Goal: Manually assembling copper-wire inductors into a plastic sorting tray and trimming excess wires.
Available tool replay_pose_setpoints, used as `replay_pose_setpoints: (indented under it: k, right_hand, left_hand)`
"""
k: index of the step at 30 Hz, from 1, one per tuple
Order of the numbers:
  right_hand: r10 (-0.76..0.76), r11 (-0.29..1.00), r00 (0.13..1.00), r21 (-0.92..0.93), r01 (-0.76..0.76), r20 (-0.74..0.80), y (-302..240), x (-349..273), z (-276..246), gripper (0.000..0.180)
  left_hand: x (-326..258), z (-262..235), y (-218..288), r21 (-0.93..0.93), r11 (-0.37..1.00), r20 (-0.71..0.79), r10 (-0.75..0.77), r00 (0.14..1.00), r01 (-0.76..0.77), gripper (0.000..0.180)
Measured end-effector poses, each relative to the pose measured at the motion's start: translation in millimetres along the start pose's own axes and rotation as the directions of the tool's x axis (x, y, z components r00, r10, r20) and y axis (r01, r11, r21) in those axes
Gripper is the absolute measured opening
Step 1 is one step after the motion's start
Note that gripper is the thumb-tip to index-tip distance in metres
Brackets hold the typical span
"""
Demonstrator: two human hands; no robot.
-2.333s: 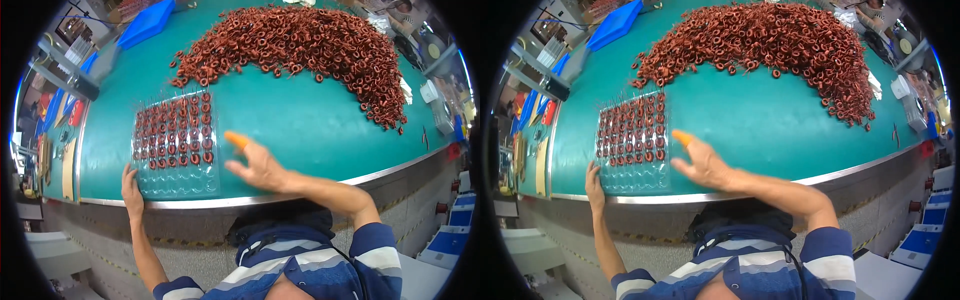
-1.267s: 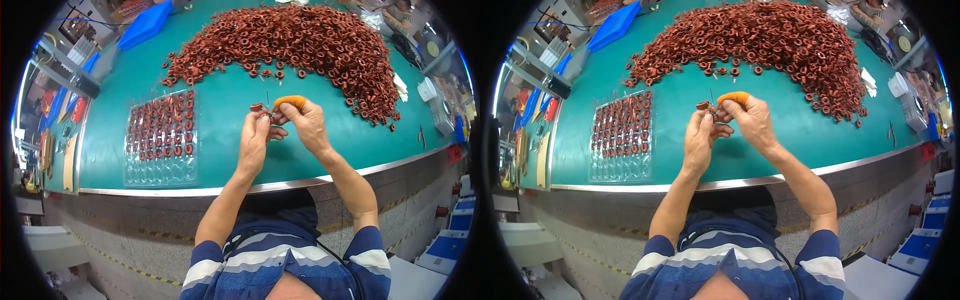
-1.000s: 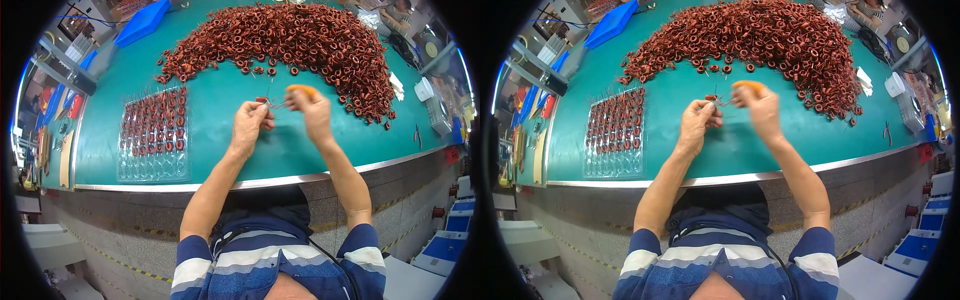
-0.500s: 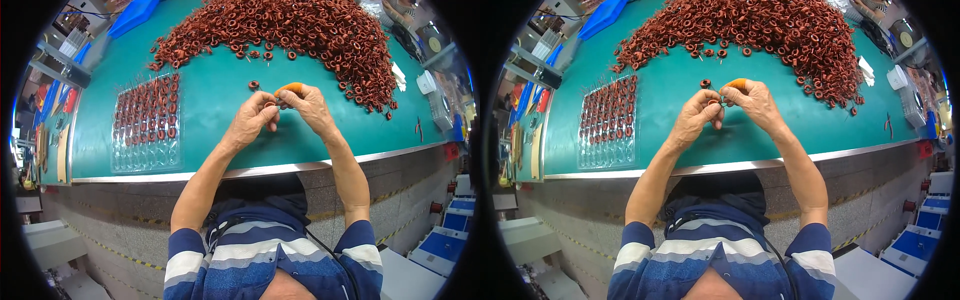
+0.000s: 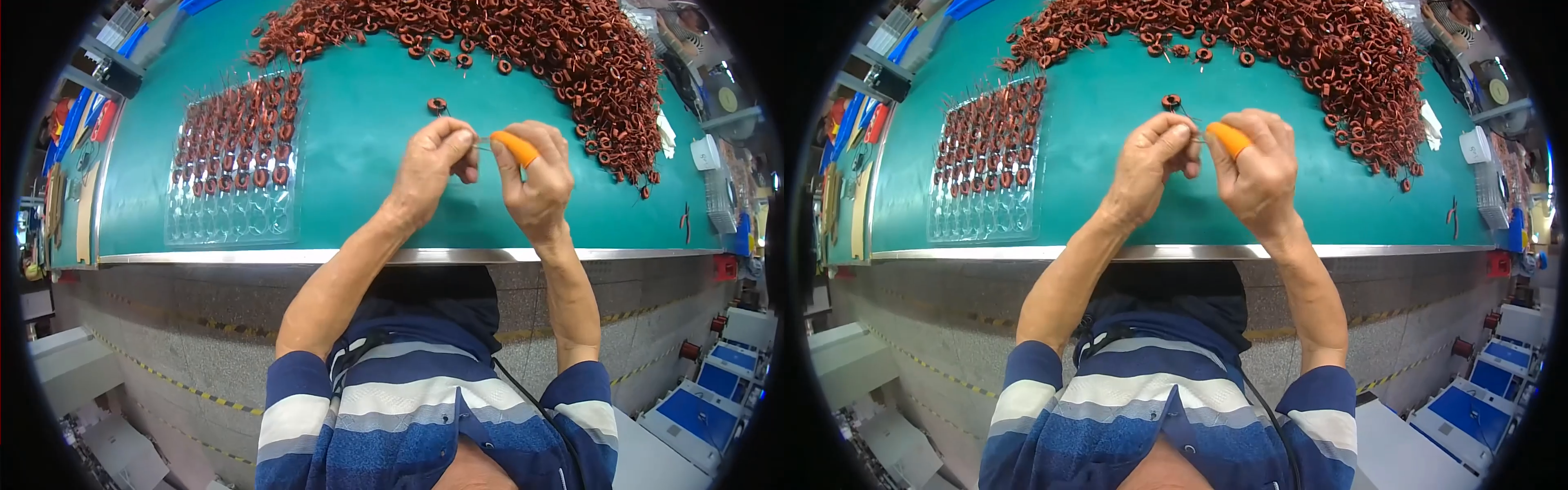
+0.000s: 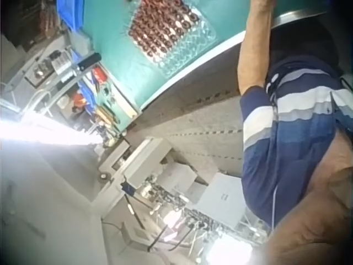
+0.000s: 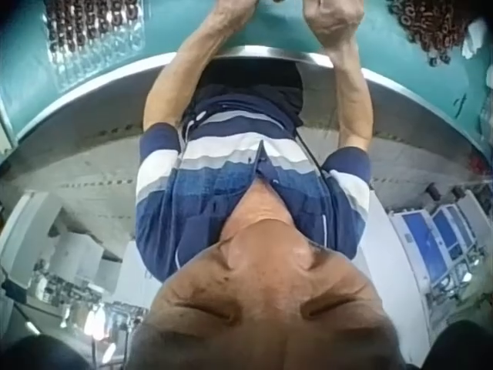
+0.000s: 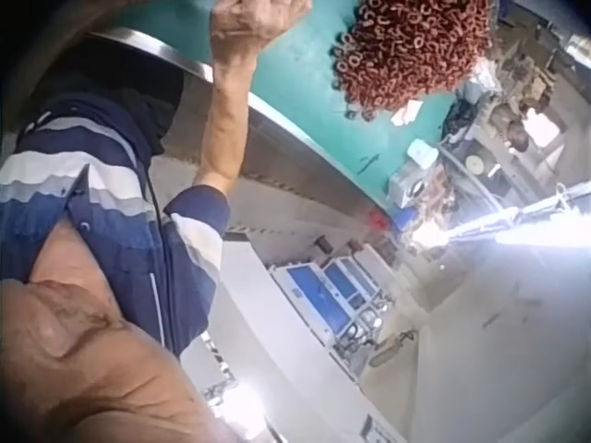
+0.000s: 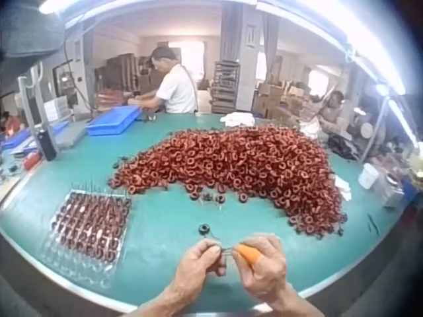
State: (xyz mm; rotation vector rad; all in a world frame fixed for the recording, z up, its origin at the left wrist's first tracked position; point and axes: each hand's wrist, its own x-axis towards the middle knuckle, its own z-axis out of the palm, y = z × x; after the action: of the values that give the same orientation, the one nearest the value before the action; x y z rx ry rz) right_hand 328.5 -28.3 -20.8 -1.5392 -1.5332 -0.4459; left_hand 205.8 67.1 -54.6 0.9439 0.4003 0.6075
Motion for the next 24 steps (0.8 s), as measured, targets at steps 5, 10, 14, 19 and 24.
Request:
replay_pose_setpoints:
  k: [5, 10, 14, 19, 24]
  right_hand:
    - [0.635, 0.522, 0.693, 0.472, -0.71, 0.34, 14, -16, 17, 0.021]
    - [0.639, 0.457, 0.667, 0.508, -0.73, 0.384, 11, -36, 13, 0.036]
    - [0.594, 0.519, 0.692, 0.461, -0.72, 0.41, 7, -39, 18, 0.029]
    - [0.378, 0.898, 0.921, 0.207, -0.388, 0.088, -14, -23, 11, 0.024]
    - [0.712, 0.295, 0.64, 0.704, -0.646, 0.289, 0, -23, 13, 0.031]
  left_hand:
    - [-2, -5, -7, 0.127, 0.989, -0.056, 0.087, 0.995, -0.08, 0.017]
    - [-12, -15, -1, 0.147, 0.986, 0.042, 0.074, 0.996, -0.08, 0.023]
    - [-16, -13, 6, 0.234, 0.964, 0.118, 0.101, 0.988, -0.126, 0.023]
    - [-14, -5, 6, 0.481, 0.849, 0.084, 0.202, 0.976, -0.218, 0.021]
    - [-24, 2, 13, 0.611, 0.742, 0.118, 0.26, 0.958, -0.277, 0.021]
